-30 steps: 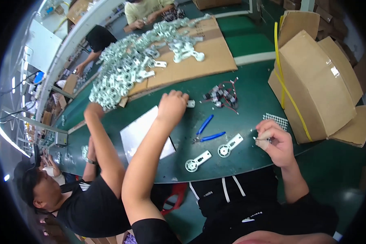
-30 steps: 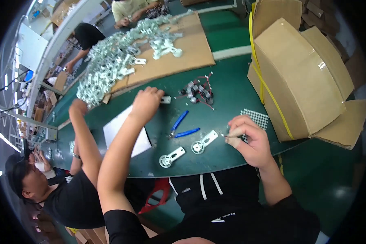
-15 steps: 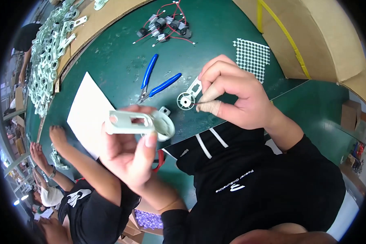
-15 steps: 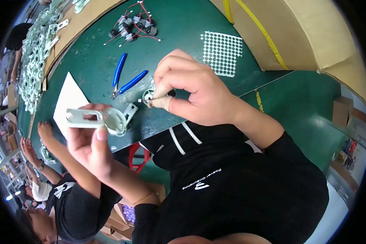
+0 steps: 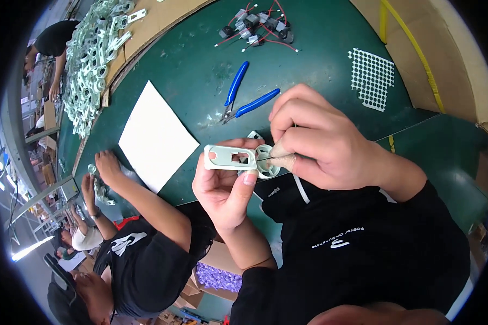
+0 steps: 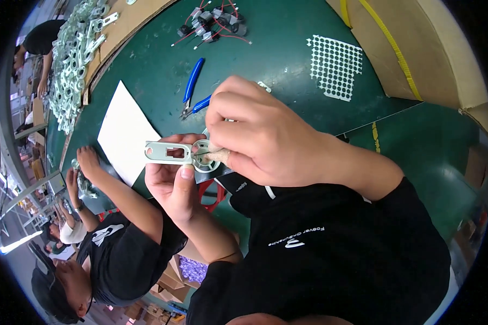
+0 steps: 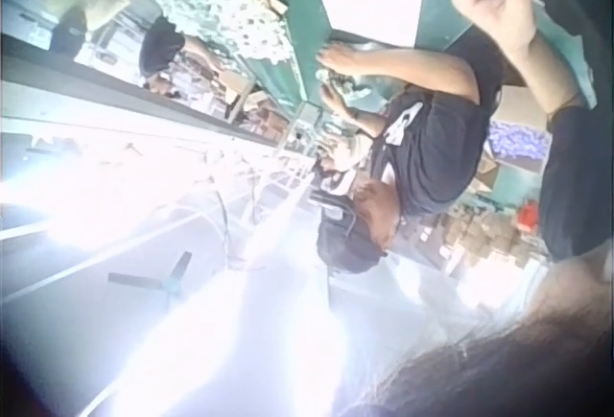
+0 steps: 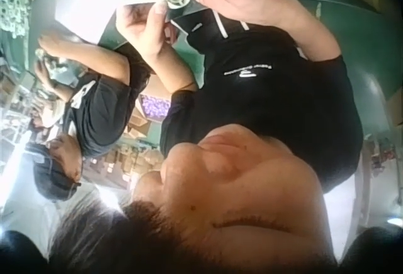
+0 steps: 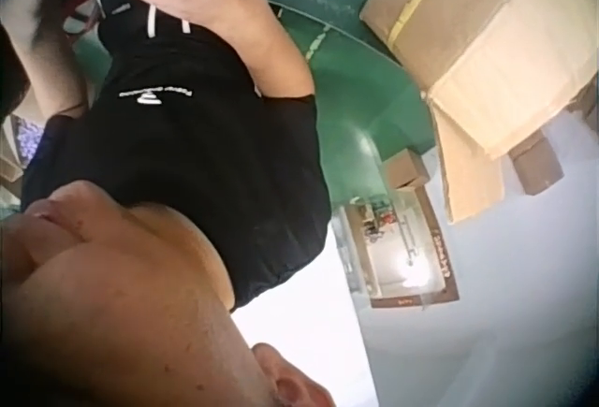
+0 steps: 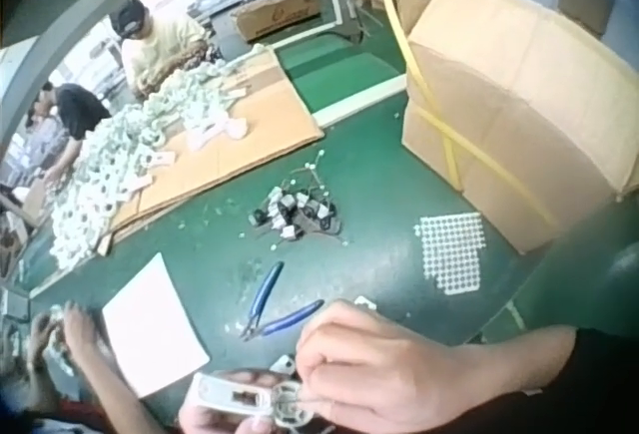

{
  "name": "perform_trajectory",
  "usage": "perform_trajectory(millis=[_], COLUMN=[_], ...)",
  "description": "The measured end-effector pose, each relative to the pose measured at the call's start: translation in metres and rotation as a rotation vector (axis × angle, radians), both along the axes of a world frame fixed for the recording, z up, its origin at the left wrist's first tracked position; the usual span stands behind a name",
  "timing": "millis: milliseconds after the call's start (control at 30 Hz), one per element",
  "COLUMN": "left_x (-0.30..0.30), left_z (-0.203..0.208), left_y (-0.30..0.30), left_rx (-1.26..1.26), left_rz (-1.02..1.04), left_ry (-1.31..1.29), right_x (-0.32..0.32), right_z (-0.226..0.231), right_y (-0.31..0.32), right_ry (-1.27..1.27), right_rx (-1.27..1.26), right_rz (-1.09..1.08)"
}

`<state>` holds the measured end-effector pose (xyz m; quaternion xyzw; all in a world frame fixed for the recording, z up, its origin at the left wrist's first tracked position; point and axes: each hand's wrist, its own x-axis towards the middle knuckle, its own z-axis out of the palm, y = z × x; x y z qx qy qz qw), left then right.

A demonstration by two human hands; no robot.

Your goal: The person assembles small plastic components by hand and with pliers, attaching circular components, wires, and adhesive mesh to a plastic housing.

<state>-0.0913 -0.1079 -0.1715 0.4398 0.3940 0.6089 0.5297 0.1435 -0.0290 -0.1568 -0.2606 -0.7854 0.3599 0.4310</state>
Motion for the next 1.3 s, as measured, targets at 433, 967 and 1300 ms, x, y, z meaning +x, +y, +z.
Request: perform_trajectory(millis=[433,967,1300], left_x=[0.012,0.031,0.073], left_z=[-0.011,0.015,0.019], left_y=[-0.001,0.016,0.026], left_rx=[-0.007,0.163,0.545], left_rz=[0.021,0.063,0.291], left_ry=[0.186,0.566,0.818], right_x=[-0.011,0.001,0.014], right_z=[-0.031,-0.009,0.002], right_y=[-0.006,-0.012,-0.018], right_ry=[0.055,-0.093,-0.078], right_rx=[0.024,0.094,0.096], right_rz=[-0.122,-0.190,-0.229])
